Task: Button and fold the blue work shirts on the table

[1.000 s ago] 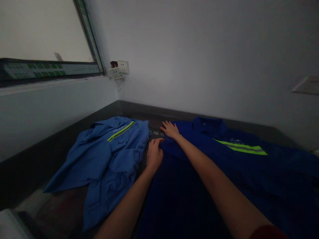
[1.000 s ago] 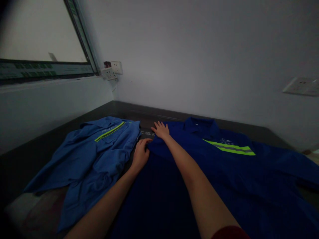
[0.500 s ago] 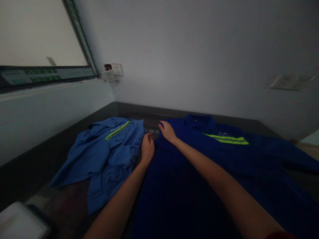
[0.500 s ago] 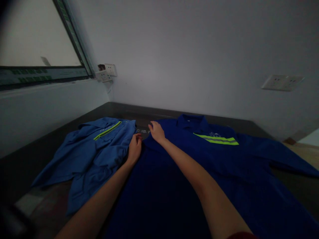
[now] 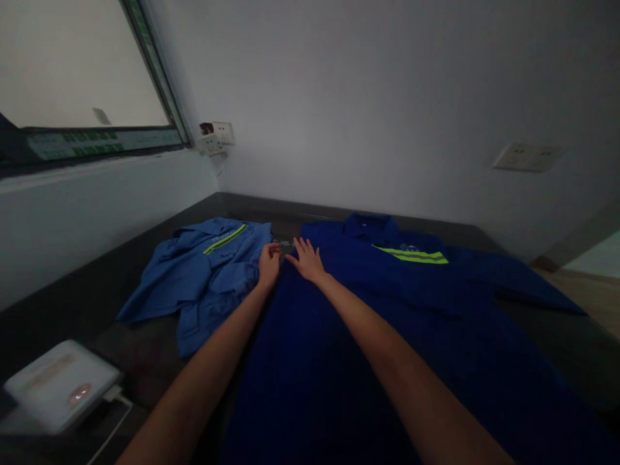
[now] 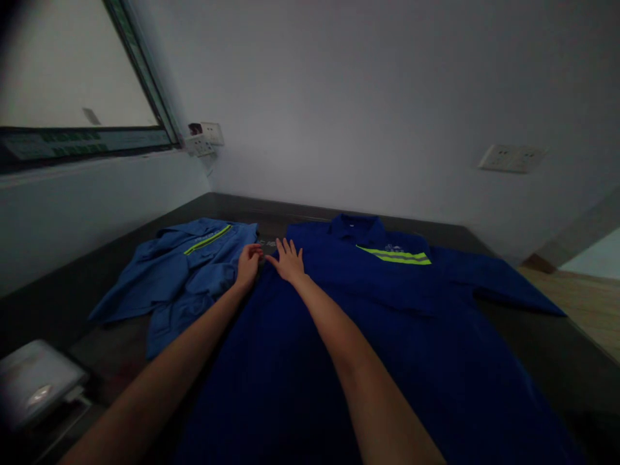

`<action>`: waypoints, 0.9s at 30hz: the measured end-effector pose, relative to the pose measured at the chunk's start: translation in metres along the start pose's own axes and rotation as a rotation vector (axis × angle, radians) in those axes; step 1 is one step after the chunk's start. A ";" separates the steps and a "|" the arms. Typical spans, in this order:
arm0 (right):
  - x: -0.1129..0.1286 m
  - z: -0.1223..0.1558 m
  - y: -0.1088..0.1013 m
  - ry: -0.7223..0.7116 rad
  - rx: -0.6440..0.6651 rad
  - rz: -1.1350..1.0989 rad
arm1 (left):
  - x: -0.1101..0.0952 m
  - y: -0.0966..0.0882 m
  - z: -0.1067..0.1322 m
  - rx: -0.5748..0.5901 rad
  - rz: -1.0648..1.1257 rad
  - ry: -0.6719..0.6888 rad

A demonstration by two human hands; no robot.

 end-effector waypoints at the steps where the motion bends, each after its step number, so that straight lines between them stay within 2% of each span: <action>1: 0.003 0.008 -0.011 -0.024 -0.028 -0.058 | -0.001 0.001 0.000 0.010 -0.027 0.014; 4: 0.011 0.052 -0.048 -0.136 -0.126 -0.220 | -0.008 0.005 0.002 0.048 -0.135 0.069; 7: 0.008 0.116 -0.067 -0.225 -0.111 -0.298 | -0.020 0.009 0.007 0.084 -0.279 0.136; 10: -0.014 0.178 -0.077 -0.222 -0.047 -0.281 | -0.035 0.015 0.013 0.133 -0.444 0.208; 13: -0.056 0.213 -0.102 -0.168 -0.070 -0.198 | -0.053 0.031 0.016 0.218 -0.603 0.289; 15: -0.095 0.221 -0.129 -0.085 -0.136 -0.125 | -0.065 0.049 0.018 0.288 -0.699 0.349; 18: -0.160 0.222 -0.170 0.081 -0.236 0.001 | -0.077 0.085 0.021 0.407 -0.830 0.429; 20: -0.195 0.222 -0.188 0.173 -0.263 0.082 | -0.080 0.111 0.019 0.478 -0.912 0.461; 23: -0.228 0.222 -0.198 0.247 -0.245 0.172 | -0.079 0.144 0.010 0.546 -1.014 0.485; 27: -0.246 0.213 -0.191 0.308 -0.205 0.216 | -0.067 0.172 -0.009 0.578 -1.102 0.460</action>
Point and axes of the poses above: each hand's wrist, its own z-axis away from the middle knuckle, its own y-axis out of the palm, x = y × z, the point moved 10 cm from there along -z, towards the middle knuckle
